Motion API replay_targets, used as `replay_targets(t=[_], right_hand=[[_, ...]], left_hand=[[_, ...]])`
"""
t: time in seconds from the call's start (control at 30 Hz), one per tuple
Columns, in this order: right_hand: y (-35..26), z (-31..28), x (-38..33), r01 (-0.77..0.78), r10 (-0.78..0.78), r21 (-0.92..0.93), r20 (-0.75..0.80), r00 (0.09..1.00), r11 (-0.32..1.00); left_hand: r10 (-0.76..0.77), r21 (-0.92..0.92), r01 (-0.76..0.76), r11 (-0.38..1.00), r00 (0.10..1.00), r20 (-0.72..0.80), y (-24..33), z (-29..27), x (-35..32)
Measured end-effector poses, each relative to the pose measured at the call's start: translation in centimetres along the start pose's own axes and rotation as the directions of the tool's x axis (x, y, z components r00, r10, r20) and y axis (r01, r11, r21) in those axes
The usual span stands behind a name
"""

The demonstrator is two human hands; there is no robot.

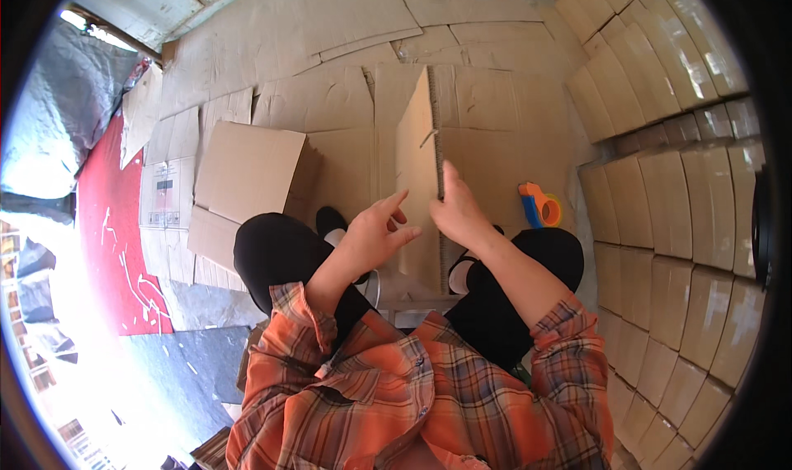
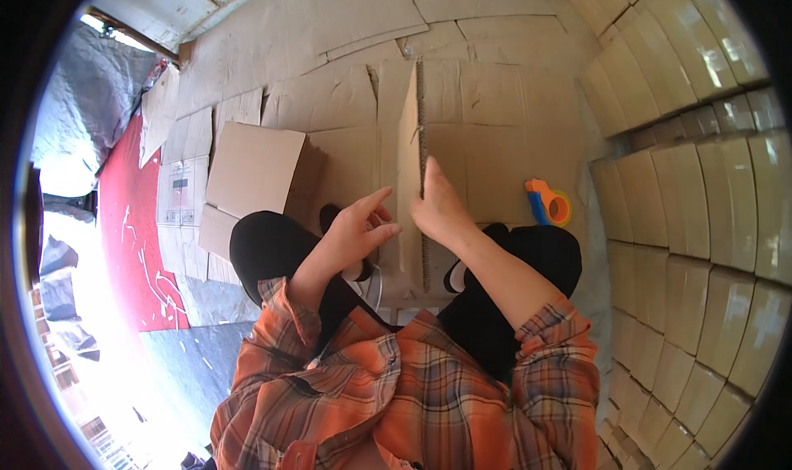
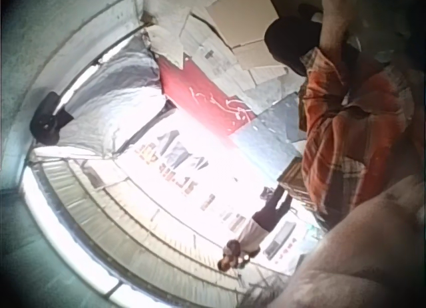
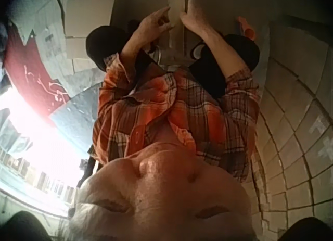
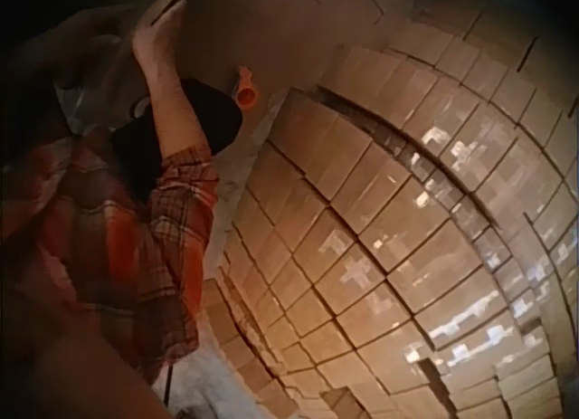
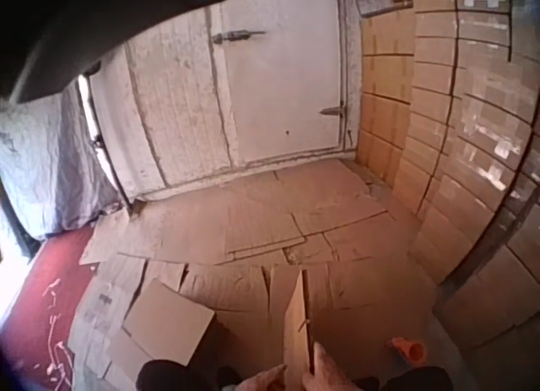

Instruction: Assemble and tape small cardboard boxes in a warehouse or factory setting.

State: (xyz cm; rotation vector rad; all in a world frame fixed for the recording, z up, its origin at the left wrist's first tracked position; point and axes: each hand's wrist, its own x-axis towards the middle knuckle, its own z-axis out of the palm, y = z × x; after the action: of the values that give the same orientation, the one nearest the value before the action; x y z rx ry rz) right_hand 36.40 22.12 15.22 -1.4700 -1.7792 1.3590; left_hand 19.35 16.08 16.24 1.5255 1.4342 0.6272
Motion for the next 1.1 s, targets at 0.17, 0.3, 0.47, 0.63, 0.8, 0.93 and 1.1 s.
replay_targets(t=[0.17, 0.3, 0.47, 0.63, 0.8, 0.93, 1.1], right_hand=[[2.5, 4.4, -2.2, -0.038, 0.024, 0.118, 0.111, 0.994, 0.992], [4.3, 4.8, -2.1, -0.205, 0.101, 0.497, 0.228, 0.968, 0.843], [3.7, 5.2, -3.4, -0.3, 0.218, 0.532, 0.213, 0.952, 0.792], [4.4, 5.4, -3.9, -0.147, 0.116, 0.447, 0.096, 0.989, 0.883], [5.6, 6.4, -2.4, 0.019, -0.006, 0.138, -0.097, 0.995, 0.99], [4.6, 6.8, 0.2, 0.087, -0.107, -0.077, -0.324, 0.94, 0.993], [4.0, 4.4, 4.3, 0.01, -0.012, -0.006, -0.367, 0.93, 1.0]], left_hand=[[0.095, -0.189, -0.082, 0.978, 0.994, 0.058, -4.9, 2.8, -1.1], [-0.236, -0.299, 0.304, 0.905, 0.941, 0.243, -4.4, 2.8, -1.5], [-0.312, -0.434, 0.326, 0.84, 0.944, 0.105, -5.0, 4.0, -2.6], [-0.24, -0.19, 0.208, 0.959, 0.956, -0.166, -5.6, 4.3, -3.8], [-0.016, 0.26, 0.127, 0.957, 0.92, -0.393, -5.2, 6.4, -4.0], [0.111, 0.401, 0.078, 0.913, 0.897, -0.428, -3.6, 7.2, -4.3], [0.124, 0.478, 0.064, 0.876, 0.928, -0.351, -2.9, 7.8, -4.9]])
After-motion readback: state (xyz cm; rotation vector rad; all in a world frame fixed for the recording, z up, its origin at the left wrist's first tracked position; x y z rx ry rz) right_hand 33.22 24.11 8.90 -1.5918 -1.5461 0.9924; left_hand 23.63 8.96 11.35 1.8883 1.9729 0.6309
